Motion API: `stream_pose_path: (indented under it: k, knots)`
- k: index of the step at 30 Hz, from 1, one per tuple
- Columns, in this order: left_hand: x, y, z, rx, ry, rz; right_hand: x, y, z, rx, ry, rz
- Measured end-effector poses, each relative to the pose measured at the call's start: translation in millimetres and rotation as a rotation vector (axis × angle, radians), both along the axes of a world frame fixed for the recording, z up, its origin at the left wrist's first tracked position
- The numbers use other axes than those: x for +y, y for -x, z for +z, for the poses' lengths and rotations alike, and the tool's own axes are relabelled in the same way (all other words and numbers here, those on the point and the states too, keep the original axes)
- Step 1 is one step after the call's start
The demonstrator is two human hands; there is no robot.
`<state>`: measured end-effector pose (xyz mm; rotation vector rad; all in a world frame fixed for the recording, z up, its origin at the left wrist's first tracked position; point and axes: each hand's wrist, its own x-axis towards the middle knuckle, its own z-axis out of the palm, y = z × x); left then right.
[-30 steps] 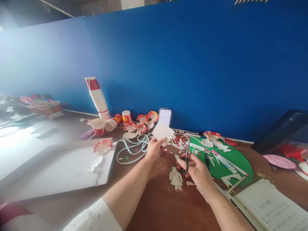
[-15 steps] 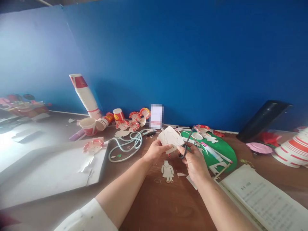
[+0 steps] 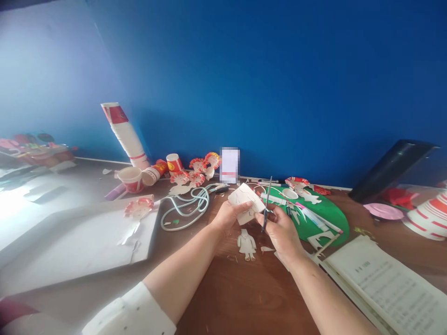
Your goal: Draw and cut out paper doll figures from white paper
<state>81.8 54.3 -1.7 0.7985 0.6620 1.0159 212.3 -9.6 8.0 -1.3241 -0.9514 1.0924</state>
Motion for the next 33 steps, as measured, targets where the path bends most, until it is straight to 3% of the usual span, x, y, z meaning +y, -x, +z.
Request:
stream_pose_path:
  k: [10,14,17,26,33]
  knots:
    - [-3,-2,4.0,-0.009,0.033,0.039,3,-1,-1.6,0.003,-0.038,-0.039]
    - [7,5,0.1,-0.004,0.040,0.136,4,-4,-2.3,-0.101,-0.059,-0.061]
    - [14,13,-1.0,-0.106,0.002,0.188,4,-5,-1.5,-0.183,-0.061,-0.084]
    - [17,11,-10.0,-0.232,0.079,0.074,3,0,-1.4,-0.170,-0.037,-0.099]
    - [16,10,-10.4,-0.212,0.074,0.012,6,-3,-7.1,-0.104,-0.124,-0.125]
